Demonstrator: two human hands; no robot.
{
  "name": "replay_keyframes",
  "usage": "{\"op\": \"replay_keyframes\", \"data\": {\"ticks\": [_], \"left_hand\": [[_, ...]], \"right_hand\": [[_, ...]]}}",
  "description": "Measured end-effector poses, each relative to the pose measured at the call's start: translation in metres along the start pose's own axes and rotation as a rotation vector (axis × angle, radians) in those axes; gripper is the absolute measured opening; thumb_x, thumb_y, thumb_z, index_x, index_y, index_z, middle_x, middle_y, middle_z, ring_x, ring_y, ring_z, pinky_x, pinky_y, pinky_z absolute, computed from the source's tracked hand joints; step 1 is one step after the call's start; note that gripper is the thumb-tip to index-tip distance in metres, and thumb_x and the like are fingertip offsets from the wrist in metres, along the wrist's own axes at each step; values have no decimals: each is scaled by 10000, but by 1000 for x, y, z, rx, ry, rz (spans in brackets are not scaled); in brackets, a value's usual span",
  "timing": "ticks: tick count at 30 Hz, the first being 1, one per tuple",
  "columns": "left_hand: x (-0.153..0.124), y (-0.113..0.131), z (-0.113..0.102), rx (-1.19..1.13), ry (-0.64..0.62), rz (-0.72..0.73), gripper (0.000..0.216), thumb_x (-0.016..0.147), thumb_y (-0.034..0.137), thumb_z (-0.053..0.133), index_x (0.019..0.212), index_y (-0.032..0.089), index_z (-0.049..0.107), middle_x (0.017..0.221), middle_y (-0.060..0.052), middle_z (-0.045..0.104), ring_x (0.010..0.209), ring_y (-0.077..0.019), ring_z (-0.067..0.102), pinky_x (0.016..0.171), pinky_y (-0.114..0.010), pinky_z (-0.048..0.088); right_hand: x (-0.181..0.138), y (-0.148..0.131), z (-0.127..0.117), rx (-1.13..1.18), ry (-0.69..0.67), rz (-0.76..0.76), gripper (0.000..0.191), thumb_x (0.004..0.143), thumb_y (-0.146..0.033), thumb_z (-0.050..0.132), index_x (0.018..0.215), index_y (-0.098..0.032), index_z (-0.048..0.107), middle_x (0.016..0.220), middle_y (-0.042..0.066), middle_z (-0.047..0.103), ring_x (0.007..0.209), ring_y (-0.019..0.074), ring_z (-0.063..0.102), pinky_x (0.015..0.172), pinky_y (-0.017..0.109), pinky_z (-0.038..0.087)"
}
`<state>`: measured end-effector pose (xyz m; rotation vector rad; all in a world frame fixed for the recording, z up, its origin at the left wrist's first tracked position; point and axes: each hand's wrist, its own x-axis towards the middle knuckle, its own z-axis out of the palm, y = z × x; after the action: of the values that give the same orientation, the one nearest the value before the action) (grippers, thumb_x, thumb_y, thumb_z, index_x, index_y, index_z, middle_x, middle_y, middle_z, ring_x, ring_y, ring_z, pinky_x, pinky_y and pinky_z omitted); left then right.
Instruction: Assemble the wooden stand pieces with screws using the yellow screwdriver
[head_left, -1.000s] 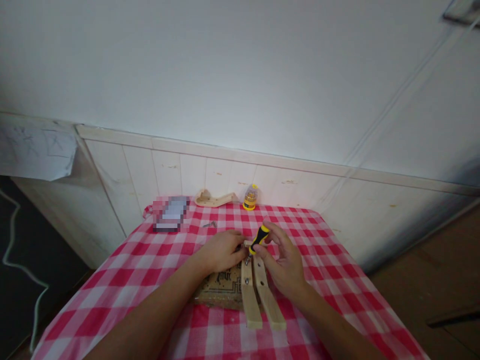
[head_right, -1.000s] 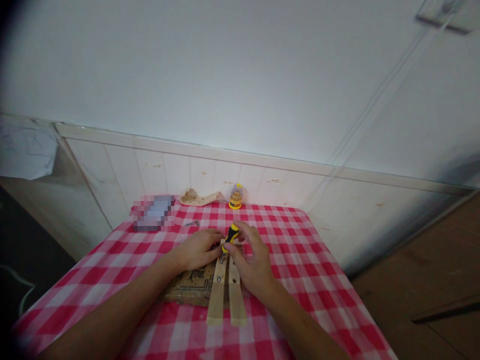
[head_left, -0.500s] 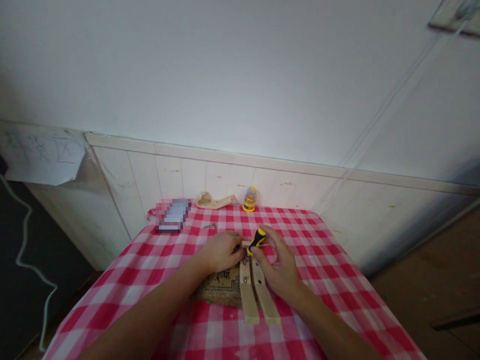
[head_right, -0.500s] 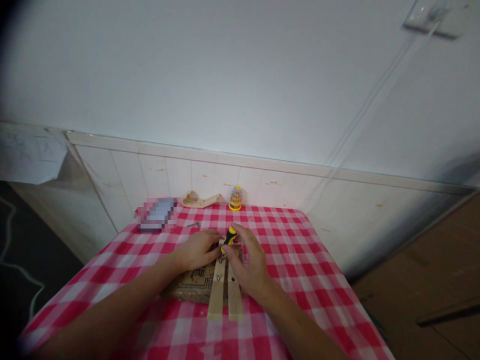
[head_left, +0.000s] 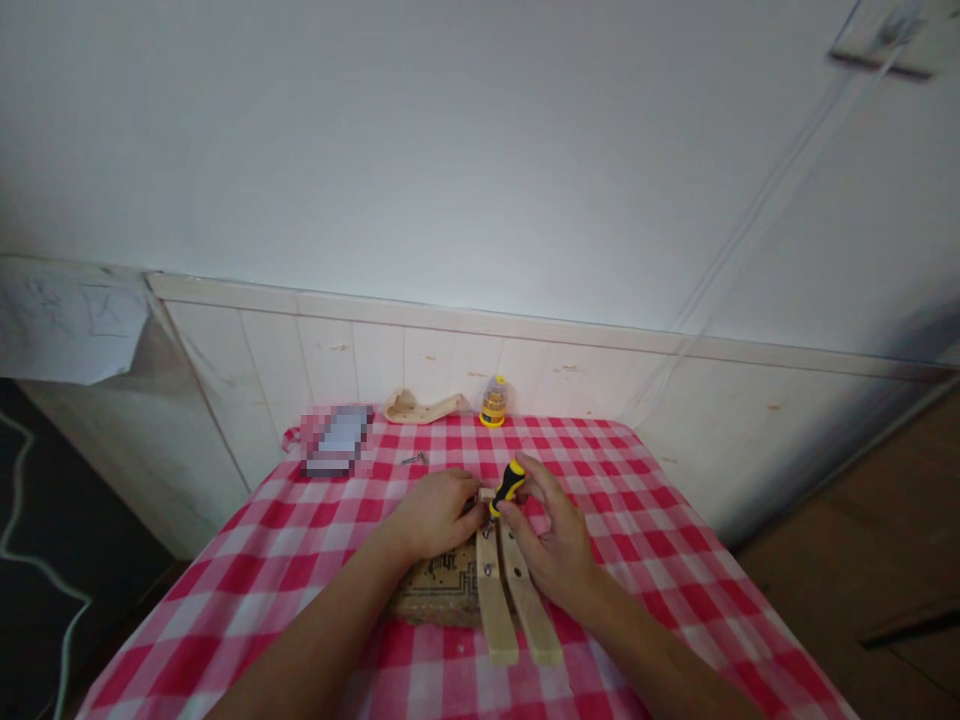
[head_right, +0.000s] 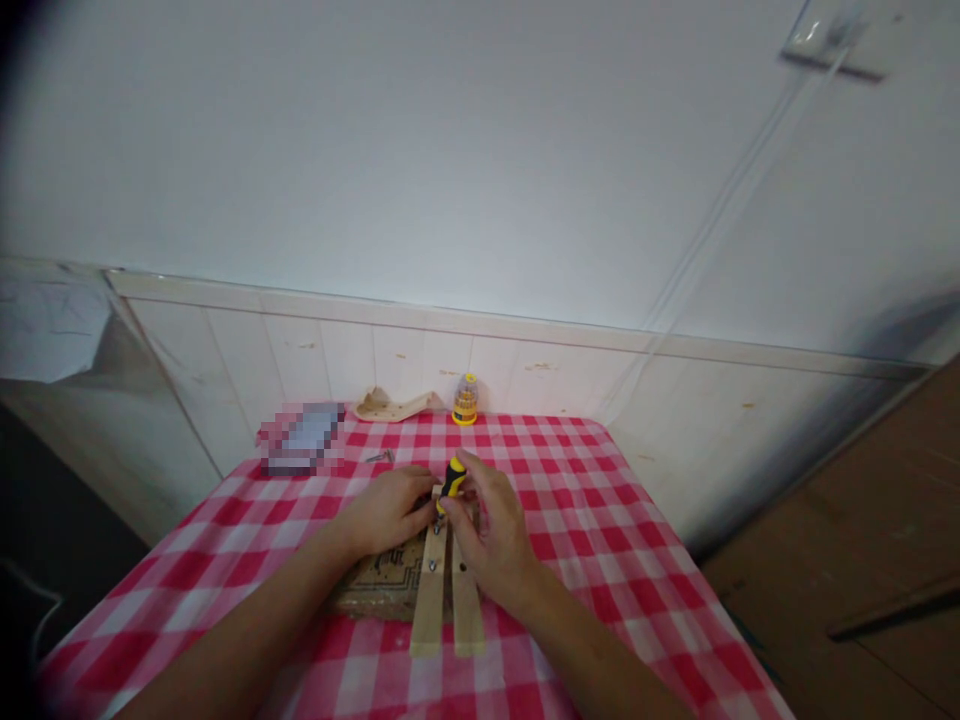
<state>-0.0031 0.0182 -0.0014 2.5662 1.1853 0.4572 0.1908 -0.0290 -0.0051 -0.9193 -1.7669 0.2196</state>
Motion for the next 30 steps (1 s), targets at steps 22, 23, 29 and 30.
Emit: {"op": "replay_keyframes", "data": {"ticks": [22,23,29,30], "left_hand": [[0,0,0,-30,6,-14,241,944,330,518,932,186,712,962,-100,744,924,-256,691,827,-334,504],[0,-1,0,-27,2,-17,242,945,335,518,936,190,712,965,-99,744,929,-256,691,834,-333,506],[1,-2,1,-17,-5,-22,244,948,338,511,981,203,712,987,-100,744,968,-259,690,867,-337,512],[0,-2,1,-15,-3,-20,245,949,340,511,983,205,713,988,-99,744,968,-259,690,868,-337,513]], "right_hand": [[1,-2,1,-56,24,-134,539,947,-250,693,1449,-301,503,1125,78,738,917,222,749,834,367,638],[0,-2,1,-65,25,-143,543,949,-249,687,1456,-294,496,1158,91,732,958,234,753,859,383,638],[-3,2,5,-50,-11,-102,560,975,-238,657,1490,-304,447,1116,83,740,951,236,758,859,397,636],[-3,3,5,-52,-7,-92,555,975,-246,662,1485,-303,452,1085,76,742,921,232,755,845,395,635]]}}
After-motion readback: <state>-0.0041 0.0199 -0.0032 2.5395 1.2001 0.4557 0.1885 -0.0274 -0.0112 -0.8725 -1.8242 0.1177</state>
